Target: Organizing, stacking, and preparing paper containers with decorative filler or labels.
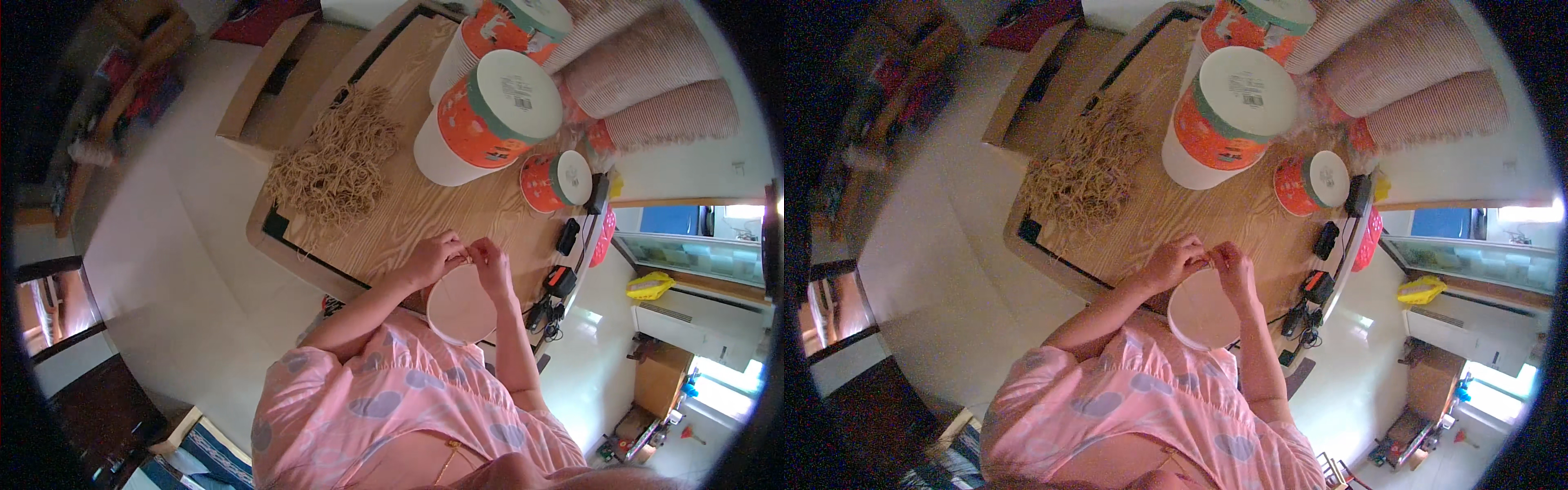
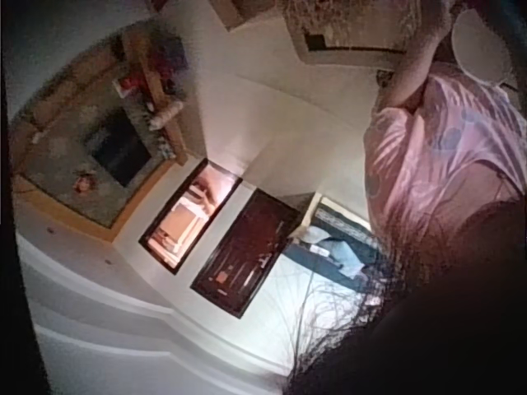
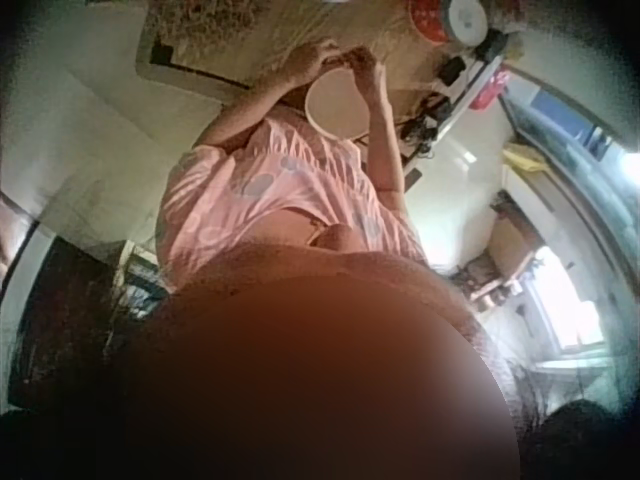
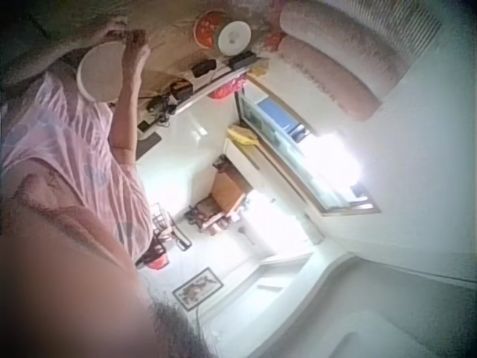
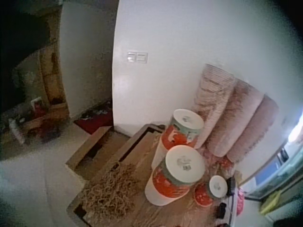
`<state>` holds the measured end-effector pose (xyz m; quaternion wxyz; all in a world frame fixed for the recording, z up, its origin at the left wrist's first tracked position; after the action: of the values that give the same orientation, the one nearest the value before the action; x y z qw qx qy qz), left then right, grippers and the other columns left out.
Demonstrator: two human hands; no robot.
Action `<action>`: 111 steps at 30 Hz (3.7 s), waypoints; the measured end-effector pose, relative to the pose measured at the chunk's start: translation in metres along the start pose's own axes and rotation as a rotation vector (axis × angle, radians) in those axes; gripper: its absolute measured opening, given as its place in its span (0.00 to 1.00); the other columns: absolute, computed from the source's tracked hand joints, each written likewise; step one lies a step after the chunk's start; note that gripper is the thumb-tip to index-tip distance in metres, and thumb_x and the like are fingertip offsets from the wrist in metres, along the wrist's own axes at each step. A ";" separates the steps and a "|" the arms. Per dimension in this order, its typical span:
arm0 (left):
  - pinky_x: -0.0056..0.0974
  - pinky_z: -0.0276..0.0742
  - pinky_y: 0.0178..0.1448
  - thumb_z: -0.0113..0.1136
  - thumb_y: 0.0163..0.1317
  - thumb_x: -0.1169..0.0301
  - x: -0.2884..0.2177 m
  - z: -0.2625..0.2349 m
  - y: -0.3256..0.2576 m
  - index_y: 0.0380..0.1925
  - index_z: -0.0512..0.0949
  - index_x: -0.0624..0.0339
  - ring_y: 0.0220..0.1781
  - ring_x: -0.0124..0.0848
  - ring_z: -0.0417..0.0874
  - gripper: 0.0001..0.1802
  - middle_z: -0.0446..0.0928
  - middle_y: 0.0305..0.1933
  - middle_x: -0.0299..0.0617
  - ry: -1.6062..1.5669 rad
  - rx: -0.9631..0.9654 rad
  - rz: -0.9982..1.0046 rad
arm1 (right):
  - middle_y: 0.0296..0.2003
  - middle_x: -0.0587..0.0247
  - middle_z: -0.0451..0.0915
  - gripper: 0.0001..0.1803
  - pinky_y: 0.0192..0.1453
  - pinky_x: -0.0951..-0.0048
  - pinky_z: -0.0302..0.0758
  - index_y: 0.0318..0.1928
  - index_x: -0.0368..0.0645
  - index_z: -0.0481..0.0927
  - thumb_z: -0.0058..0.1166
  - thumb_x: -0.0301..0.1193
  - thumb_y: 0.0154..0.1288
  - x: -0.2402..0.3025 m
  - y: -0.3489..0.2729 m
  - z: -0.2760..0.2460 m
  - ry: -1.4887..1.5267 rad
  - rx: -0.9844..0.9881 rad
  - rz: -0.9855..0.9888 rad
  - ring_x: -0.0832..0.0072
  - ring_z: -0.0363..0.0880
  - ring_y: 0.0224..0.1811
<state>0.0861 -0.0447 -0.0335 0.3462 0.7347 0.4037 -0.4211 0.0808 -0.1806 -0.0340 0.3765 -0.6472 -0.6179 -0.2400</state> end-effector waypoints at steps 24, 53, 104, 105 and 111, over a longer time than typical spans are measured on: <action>0.30 0.74 0.33 0.59 0.56 0.64 0.047 0.040 -0.005 0.33 0.78 0.62 0.28 0.26 0.77 0.12 0.78 0.30 0.39 -0.996 0.060 -0.689 | 0.27 0.57 0.77 0.04 0.37 0.67 0.71 0.30 0.38 0.77 0.55 0.26 0.55 0.022 -0.016 -0.011 0.001 -0.278 -0.007 0.63 0.77 0.32; 0.29 0.73 0.42 0.59 0.57 0.69 0.048 0.031 -0.007 0.35 0.77 0.60 0.37 0.23 0.77 0.08 0.78 0.31 0.35 -0.789 -0.064 -0.496 | 0.27 0.59 0.78 0.03 0.41 0.68 0.69 0.30 0.40 0.77 0.55 0.26 0.55 0.013 -0.018 -0.004 -0.068 -0.312 -0.073 0.63 0.76 0.32; 0.29 0.71 0.35 0.59 0.56 0.70 0.065 0.014 -0.016 0.31 0.73 0.56 0.30 0.23 0.75 0.05 0.76 0.27 0.33 -1.275 0.054 -0.788 | 0.23 0.63 0.76 0.04 0.32 0.76 0.74 0.33 0.37 0.72 0.47 0.25 0.63 0.009 0.001 0.006 0.048 -0.028 0.002 0.77 0.78 0.27; 0.28 0.71 0.34 0.58 0.55 0.72 0.068 0.014 -0.017 0.31 0.72 0.55 0.28 0.22 0.74 0.05 0.74 0.26 0.32 -1.349 0.026 -0.805 | 0.23 0.62 0.76 0.04 0.32 0.75 0.74 0.34 0.36 0.72 0.47 0.25 0.62 0.010 0.001 0.007 0.053 -0.020 -0.015 0.77 0.78 0.27; 0.27 0.69 0.34 0.54 0.51 0.77 0.058 -0.002 -0.011 0.27 0.73 0.55 0.27 0.24 0.72 0.05 0.70 0.24 0.31 -0.805 0.086 -0.501 | 0.23 0.60 0.77 0.04 0.32 0.75 0.74 0.34 0.36 0.72 0.47 0.25 0.62 0.014 0.001 0.006 0.058 -0.016 -0.025 0.76 0.79 0.27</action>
<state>0.0956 -0.0209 -0.0864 0.3321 0.4067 0.3844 -0.7593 0.0827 -0.1674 -0.0273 0.3862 -0.6352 -0.6128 -0.2680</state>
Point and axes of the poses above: each hand's wrist, its own y-axis towards the middle knuckle, its own z-axis out of the palm, x = y × z, the point moved 7 cm from there along y, towards the middle knuckle
